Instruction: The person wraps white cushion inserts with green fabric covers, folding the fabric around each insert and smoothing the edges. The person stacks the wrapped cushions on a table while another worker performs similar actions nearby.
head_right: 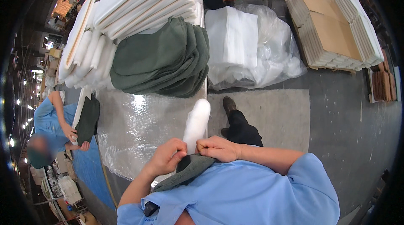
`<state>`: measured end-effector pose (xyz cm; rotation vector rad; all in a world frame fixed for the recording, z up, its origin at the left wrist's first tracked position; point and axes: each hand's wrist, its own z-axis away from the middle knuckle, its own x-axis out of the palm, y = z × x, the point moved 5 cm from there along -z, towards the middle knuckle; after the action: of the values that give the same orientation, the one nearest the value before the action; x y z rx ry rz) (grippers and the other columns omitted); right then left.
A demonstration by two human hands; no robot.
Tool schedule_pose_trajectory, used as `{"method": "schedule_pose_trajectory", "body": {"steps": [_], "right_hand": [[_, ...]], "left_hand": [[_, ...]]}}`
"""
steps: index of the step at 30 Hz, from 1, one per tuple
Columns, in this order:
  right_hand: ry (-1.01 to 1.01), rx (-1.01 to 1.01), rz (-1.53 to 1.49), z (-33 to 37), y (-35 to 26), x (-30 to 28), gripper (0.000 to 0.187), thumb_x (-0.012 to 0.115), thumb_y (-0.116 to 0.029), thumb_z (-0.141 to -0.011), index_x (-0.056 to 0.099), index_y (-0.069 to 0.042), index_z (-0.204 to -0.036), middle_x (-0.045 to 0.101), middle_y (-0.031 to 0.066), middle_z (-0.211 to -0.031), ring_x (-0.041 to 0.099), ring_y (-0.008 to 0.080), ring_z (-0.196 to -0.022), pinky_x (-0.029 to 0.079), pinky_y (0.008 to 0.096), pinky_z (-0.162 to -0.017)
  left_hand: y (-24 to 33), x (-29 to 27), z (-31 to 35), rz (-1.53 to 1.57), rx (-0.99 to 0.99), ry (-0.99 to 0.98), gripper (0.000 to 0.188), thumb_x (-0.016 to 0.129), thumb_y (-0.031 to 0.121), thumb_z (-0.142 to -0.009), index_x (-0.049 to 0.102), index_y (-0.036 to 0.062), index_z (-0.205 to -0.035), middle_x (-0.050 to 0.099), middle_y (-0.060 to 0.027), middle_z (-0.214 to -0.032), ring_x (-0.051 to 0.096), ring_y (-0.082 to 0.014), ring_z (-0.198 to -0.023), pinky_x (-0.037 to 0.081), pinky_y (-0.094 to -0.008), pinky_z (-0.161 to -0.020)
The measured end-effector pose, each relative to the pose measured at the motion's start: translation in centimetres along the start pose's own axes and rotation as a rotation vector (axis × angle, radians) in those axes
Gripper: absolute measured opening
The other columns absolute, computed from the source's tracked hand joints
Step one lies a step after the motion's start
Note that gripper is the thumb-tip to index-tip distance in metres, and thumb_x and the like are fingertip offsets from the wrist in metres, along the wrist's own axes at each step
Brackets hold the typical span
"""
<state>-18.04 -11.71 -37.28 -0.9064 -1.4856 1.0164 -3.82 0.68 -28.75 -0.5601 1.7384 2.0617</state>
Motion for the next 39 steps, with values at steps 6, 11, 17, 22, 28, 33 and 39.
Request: {"method": "schedule_pose_trajectory", "body": {"steps": [6, 11, 17, 22, 28, 33, 39], "right_hand": [[0.185, 0.05, 0.032, -0.4, 1.2, -0.4, 0.025, 0.058, -0.023, -0.108, 0.051, -0.003, -0.093, 0.051, 0.0027, -0.083, 0.046, 0.0123, -0.079, 0.043, 0.0317, -0.073], [0.279, 0.038, 0.113, -0.8, 0.0, -0.4, 0.024, 0.061, -0.023, -0.108, 0.055, -0.003, -0.097, 0.056, 0.002, -0.086, 0.049, 0.0103, -0.081, 0.044, 0.0295, -0.073], [0.154, 0.165, -0.43, 0.2, 2.1, -1.0, 0.025, 0.059, -0.029, -0.111, 0.067, -0.008, -0.12, 0.06, -0.006, -0.1, 0.052, 0.0067, -0.088, 0.043, 0.0245, -0.08], [0.005, 0.328, -0.678, 1.6, 3.8, -0.6, 0.028, 0.069, -0.021, -0.105, 0.068, -0.007, -0.129, 0.066, -0.004, -0.11, 0.058, 0.0046, -0.097, 0.046, 0.0225, -0.085], [0.083, 0.375, -0.439, 1.5, 5.5, -1.2, 0.02, 0.074, -0.01, -0.1, 0.068, -0.003, -0.118, 0.068, -0.0029, -0.101, 0.06, 0.0052, -0.091, 0.049, 0.0229, -0.083], [0.267, 0.164, -0.382, 1.3, 4.3, -0.6, 0.012, 0.07, -0.013, -0.103, 0.064, -0.005, -0.11, 0.065, -0.0032, -0.093, 0.059, 0.0052, -0.084, 0.05, 0.0242, -0.076], [0.345, 0.11, -0.176, 1.5, 2.8, -0.7, 0.012, 0.069, -0.014, -0.104, 0.062, -0.005, -0.106, 0.064, -0.003, -0.092, 0.058, 0.0054, -0.082, 0.05, 0.0246, -0.072]], "left_hand": [[-3.3, 0.8, -0.8, 0.569, -0.656, -0.17, 0.023, 0.063, 0.031, -0.109, 0.061, 0.0085, -0.103, 0.056, 0.0061, -0.09, 0.052, -0.0041, -0.085, 0.046, -0.0235, -0.075], [-2.8, 2.0, -2.1, 0.473, -0.84, -0.387, 0.035, 0.059, 0.037, -0.11, 0.074, 0.0065, -0.107, 0.061, 0.0077, -0.087, 0.05, -0.0019, -0.077, 0.042, -0.0211, -0.066], [-0.7, 2.0, -3.4, 0.577, -0.628, -0.603, 0.033, 0.064, 0.033, -0.109, 0.075, 0.002, -0.108, 0.062, 0.008, -0.083, 0.052, -0.0015, -0.078, 0.045, -0.023, -0.068], [0.3, 0.5, -4.2, 0.392, -0.515, -0.603, 0.026, 0.065, 0.025, -0.107, 0.074, 0.0011, -0.108, 0.064, 0.0063, -0.082, 0.051, -0.0036, -0.077, 0.044, -0.0241, -0.068], [-0.2, -0.2, -4.6, 0.291, -0.53, -0.601, 0.025, 0.065, 0.024, -0.107, 0.073, 0.0012, -0.102, 0.064, 0.0058, -0.081, 0.052, -0.0033, -0.076, 0.045, -0.025, -0.067], [-4.4, 0.5, -4.4, 0.453, -0.793, -0.634, 0.03, 0.064, 0.032, -0.108, 0.074, 0.0056, -0.096, 0.059, 0.0087, -0.076, 0.048, -0.0005, -0.069, 0.04, -0.0242, -0.06], [-3.8, 1.9, -4.9, 0.511, -0.797, -0.694, 0.035, 0.064, 0.037, -0.109, 0.074, 0.0072, -0.094, 0.059, 0.0093, -0.075, 0.047, -0.0004, -0.066, 0.039, -0.0237, -0.058]]}}
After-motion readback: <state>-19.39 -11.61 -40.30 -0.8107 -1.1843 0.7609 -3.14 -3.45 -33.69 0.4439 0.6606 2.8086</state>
